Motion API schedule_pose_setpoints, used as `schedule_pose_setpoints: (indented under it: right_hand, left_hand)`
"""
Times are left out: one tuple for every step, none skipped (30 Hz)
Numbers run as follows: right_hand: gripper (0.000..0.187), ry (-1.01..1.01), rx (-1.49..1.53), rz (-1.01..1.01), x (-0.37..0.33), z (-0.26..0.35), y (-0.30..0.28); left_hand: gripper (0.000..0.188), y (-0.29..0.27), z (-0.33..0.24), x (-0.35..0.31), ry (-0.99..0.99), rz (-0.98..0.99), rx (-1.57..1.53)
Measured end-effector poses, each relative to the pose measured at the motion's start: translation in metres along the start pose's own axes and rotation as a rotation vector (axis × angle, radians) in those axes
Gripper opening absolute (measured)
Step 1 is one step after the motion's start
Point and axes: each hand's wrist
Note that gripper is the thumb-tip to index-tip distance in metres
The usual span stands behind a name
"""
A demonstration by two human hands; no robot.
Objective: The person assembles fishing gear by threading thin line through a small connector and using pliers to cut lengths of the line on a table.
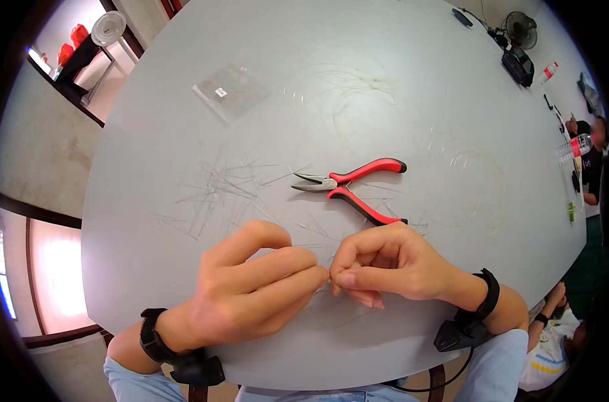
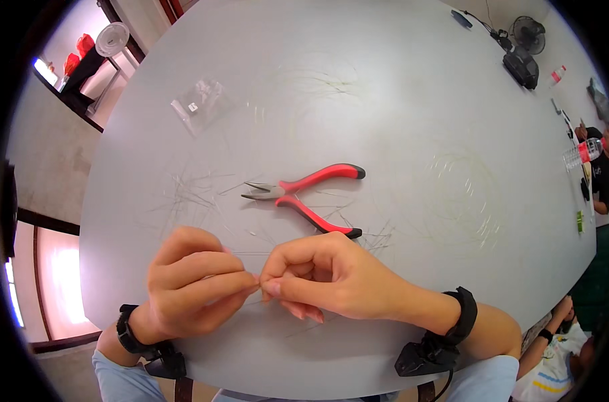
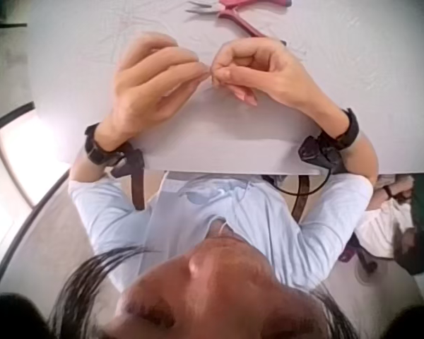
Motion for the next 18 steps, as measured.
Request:
schedule_pose_setpoints:
  right_hand:
    - [0.013, 0.003, -0.016, -0.016, -0.0004, 0.0007, 0.0000]
    - [0.013, 0.003, -0.015, -0.015, -0.0002, 0.0009, 0.0001]
    - [0.014, 0.003, -0.016, -0.014, 0.0000, 0.0010, 0.0001]
    - [0.014, 0.003, -0.017, -0.014, 0.0002, 0.0011, 0.0001]
    - [0.014, 0.003, -0.018, -0.014, 0.0000, 0.0014, 0.0002]
    - [0.014, 0.004, -0.020, -0.015, 0.0001, 0.0018, 0.0003]
    - [0.014, 0.006, -0.022, -0.015, 0.0001, 0.0020, 0.0005]
    - [0.014, 0.006, -0.023, -0.016, 0.0003, 0.0018, 0.0007]
    - [0.014, 0.020, -0.024, -0.022, 0.0004, 0.0013, 0.0009]
    - [0.014, 0.034, -0.026, -0.027, 0.0006, 0.0007, 0.0010]
    - [0.014, 0.034, -0.026, -0.026, 0.0008, -0.0002, 0.0010]
    - [0.014, 0.027, -0.024, -0.022, 0.0011, -0.0013, 0.0009]
    - [0.014, 0.020, -0.021, -0.018, 0.0013, -0.0018, 0.0009]
    - [0.014, 0.020, -0.021, -0.018, 0.0013, -0.0015, 0.0010]
    - [0.014, 0.017, -0.029, -0.018, 0.0014, -0.0009, 0.0011]
    - [0.014, 0.013, -0.037, -0.018, 0.0014, -0.0004, 0.0012]
    - [0.014, 0.014, -0.038, -0.018, 0.0015, -0.0001, 0.0011]
    - [0.014, 0.019, -0.036, -0.018, 0.0015, 0.0002, 0.0010]
  left_hand:
    - [0.027, 0.0004, -0.0002, 0.0006, 0.016, -0.006, 0.017]
    - [0.027, 0.0003, -0.0004, 0.0006, 0.015, -0.005, 0.018]
    - [0.028, 0.0002, -0.0006, 0.0006, 0.016, 0.007, 0.014]
    - [0.028, 0.0001, -0.0007, 0.0005, 0.016, 0.020, 0.011]
    - [0.028, 0.0002, -0.0007, 0.0008, 0.017, 0.019, 0.011]
    - [0.028, 0.0004, -0.0006, 0.0012, 0.011, 0.020, -0.018]
    - [0.027, 0.0006, -0.0004, 0.0014, 0.004, 0.021, -0.047]
    - [0.027, 0.0007, 0.0001, 0.0017, 0.005, 0.021, -0.047]
    - [0.026, 0.0008, 0.0005, 0.0020, -0.003, 0.030, -0.071]
    - [0.025, 0.0010, 0.0008, 0.0020, -0.011, 0.039, -0.094]
    - [0.025, 0.0013, 0.0009, 0.0020, -0.011, 0.039, -0.094]
    - [0.024, 0.0017, 0.0009, 0.0019, -0.011, 0.045, -0.116]
    - [0.024, 0.0018, 0.0008, 0.0019, -0.012, 0.050, -0.138]
    - [0.024, 0.0012, 0.0007, 0.0021, -0.012, 0.050, -0.137]
    - [0.023, 0.0003, 0.0006, 0.0024, -0.012, 0.061, -0.136]
    - [0.023, -0.0004, 0.0006, 0.0026, -0.011, 0.072, -0.134]
    - [0.023, -0.0004, 0.0011, 0.0023, -0.011, 0.071, -0.134]
    - [0.023, -0.0004, 0.0018, 0.0020, 0.000, 0.073, -0.119]
Point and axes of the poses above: each hand's wrist, its own x-axis towards the middle knuckle, its own y-axis out of the palm, z = x × y, and after that the axes turned 15 degrees about z, right-handed
